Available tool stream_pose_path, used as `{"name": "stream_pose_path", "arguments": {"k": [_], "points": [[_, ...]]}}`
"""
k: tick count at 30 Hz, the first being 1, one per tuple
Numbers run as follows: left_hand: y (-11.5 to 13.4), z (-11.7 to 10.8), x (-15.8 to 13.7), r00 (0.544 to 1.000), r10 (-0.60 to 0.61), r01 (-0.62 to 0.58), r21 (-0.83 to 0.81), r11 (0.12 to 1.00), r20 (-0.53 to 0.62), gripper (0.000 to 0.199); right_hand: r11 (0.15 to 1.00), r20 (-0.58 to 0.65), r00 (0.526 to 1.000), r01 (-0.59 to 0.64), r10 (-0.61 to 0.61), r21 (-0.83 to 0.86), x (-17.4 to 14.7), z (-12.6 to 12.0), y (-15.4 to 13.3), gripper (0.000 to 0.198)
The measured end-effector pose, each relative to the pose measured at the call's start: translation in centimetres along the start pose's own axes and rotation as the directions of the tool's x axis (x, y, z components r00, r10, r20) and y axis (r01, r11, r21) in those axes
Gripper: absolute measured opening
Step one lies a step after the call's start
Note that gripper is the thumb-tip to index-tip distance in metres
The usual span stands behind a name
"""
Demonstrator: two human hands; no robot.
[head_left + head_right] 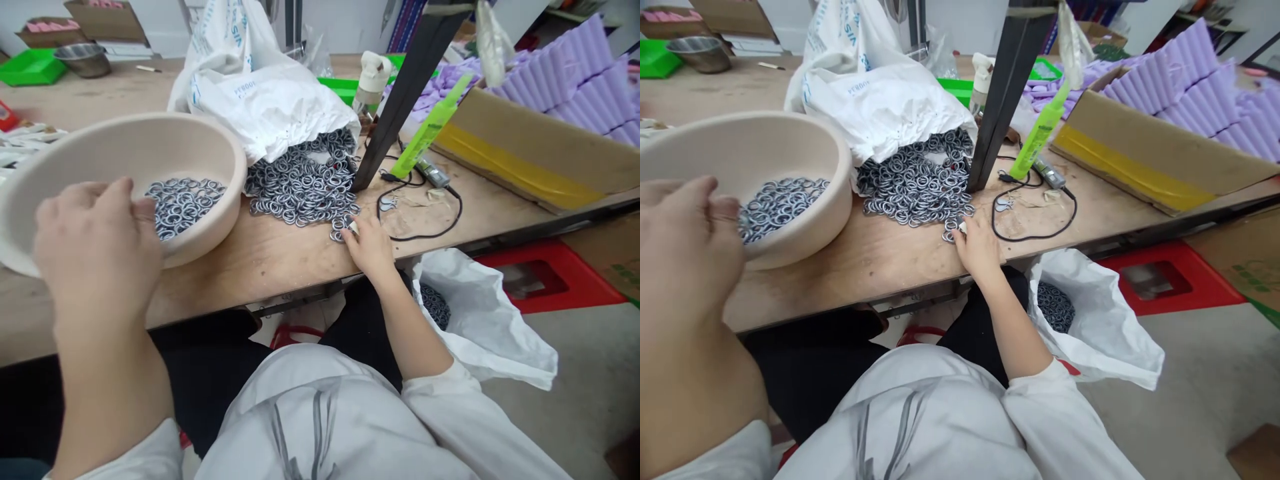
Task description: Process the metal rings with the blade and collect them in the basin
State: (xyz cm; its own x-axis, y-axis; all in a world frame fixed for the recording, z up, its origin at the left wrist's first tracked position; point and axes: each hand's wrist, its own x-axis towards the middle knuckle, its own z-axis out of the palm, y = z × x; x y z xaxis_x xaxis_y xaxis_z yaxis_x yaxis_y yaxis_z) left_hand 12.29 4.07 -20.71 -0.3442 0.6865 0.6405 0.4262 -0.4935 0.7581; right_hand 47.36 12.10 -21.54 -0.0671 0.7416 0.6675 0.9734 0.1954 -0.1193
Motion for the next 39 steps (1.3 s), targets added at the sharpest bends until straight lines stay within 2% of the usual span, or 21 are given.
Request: {"name": "stream_pose_path", "arguments": {"k": [1, 2, 3, 4, 5, 7, 9, 11, 13, 16, 19, 23, 26, 28, 30, 32, 34, 37, 39], "points": [[0.6, 1.3, -0.3, 0.992, 0.108, -0.092, 0.210, 0.973, -0.066, 0.033, 1.000, 0.012, 1.000, 0.001, -0.001, -0.008, 0.2, 0.4, -0.3, 0.040], [1.2, 3.1, -0.6, 0.972, 0.226, -0.194, 0.330, 0.924, -0.060, 0.036, 1.000, 0.030, 0.999, 0.017, -0.017, -0.006, 0.4, 0.8, -0.6, 0.038], [1.6, 5.2, -0.9, 0.938, 0.344, -0.312, 0.340, 0.887, -0.037, 0.037, 0.999, 0.051, 0.998, 0.042, -0.042, 0.004, 0.5, 1.1, -1.0, 0.036], [1.8, 7.4, -1.1, 0.909, 0.398, -0.418, 0.283, 0.863, 0.127, 0.035, 0.997, 0.068, 0.995, 0.068, -0.070, 0.020, 0.6, 1.5, -1.3, 0.035], [1.8, 9.7, -1.0, 0.867, 0.404, -0.475, 0.236, 0.848, 0.292, 0.034, 0.995, 0.075, 0.993, 0.092, -0.095, 0.039, 0.6, 1.7, -1.6, 0.034], [1.1, 14.0, -0.2, 0.809, 0.359, -0.513, 0.264, 0.817, 0.465, 0.038, 0.989, 0.052, 0.991, 0.120, -0.124, 0.082, 0.6, 2.0, -1.8, 0.037], [-0.1, 16.8, 1.0, 0.830, 0.233, -0.466, 0.401, 0.789, 0.507, 0.058, 0.983, 0.001, 0.991, 0.136, -0.137, 0.126, 0.4, 2.1, -1.5, 0.039], [-1.4, 17.9, 1.7, 0.820, 0.117, -0.435, 0.475, 0.765, 0.561, 0.070, 0.973, -0.058, 0.988, 0.153, -0.146, 0.171, 0.0, 2.0, -1.1, 0.040], [-2.4, 17.7, 1.4, 0.788, 0.109, -0.470, 0.477, 0.743, 0.606, 0.065, 0.965, -0.104, 0.985, 0.160, -0.141, 0.208, -0.3, 1.9, -0.8, 0.040], [-3.3, 16.2, -0.4, 0.765, 0.182, -0.530, 0.444, 0.722, 0.617, 0.054, 0.957, -0.133, 0.983, 0.154, -0.124, 0.248, -0.5, 1.8, -0.7, 0.040], [-3.7, 14.9, -1.5, 0.784, 0.193, -0.516, 0.448, 0.730, 0.589, 0.044, 0.954, -0.148, 0.983, 0.141, -0.104, 0.264, -0.5, 1.7, -0.8, 0.038], [-4.0, 14.1, -1.5, 0.826, 0.245, -0.477, 0.397, 0.784, 0.508, 0.031, 0.932, -0.237, 0.968, 0.155, -0.078, 0.327, -1.0, 1.7, -1.5, 0.035], [-3.9, 13.7, -1.8, 0.864, 0.284, -0.428, 0.309, 0.850, 0.415, 0.026, 0.864, -0.184, 0.975, 0.194, -0.121, 0.464, -2.3, 1.5, -2.9, 0.027], [-3.5, 13.4, -2.7, 0.893, 0.258, -0.332, 0.154, 0.930, 0.369, 0.022, 0.798, -0.095, 0.983, 0.182, -0.155, 0.575, -3.3, 1.3, -4.3, 0.025], [-2.9, 13.0, -4.0, 0.915, 0.168, -0.141, -0.101, 0.985, 0.366, 0.020, 0.714, -0.001, 0.983, 0.135, -0.185, 0.687, -4.2, 1.0, -5.6, 0.025], [-2.3, 12.5, -5.6, 0.912, 0.053, 0.090, -0.324, 0.942, 0.408, 0.024, 0.644, 0.093, 0.975, 0.060, -0.201, 0.762, -4.7, 0.6, -6.6, 0.026], [-1.8, 11.9, -7.0, 0.905, -0.004, 0.182, -0.378, 0.908, 0.426, 0.027, 0.605, 0.177, 0.965, -0.025, -0.193, 0.796, -4.9, 0.2, -7.2, 0.031], [-1.5, 11.4, -8.5, 0.917, -0.017, 0.161, -0.332, 0.929, 0.398, 0.034, 0.536, 0.268, 0.944, -0.126, -0.194, 0.834, -5.1, -0.4, -7.7, 0.040], [-1.4, 11.5, -9.2, 0.901, -0.099, 0.286, -0.407, 0.868, 0.423, 0.041, 0.480, 0.271, 0.929, -0.124, -0.252, 0.868, -5.2, -0.6, -8.0, 0.039]]}}
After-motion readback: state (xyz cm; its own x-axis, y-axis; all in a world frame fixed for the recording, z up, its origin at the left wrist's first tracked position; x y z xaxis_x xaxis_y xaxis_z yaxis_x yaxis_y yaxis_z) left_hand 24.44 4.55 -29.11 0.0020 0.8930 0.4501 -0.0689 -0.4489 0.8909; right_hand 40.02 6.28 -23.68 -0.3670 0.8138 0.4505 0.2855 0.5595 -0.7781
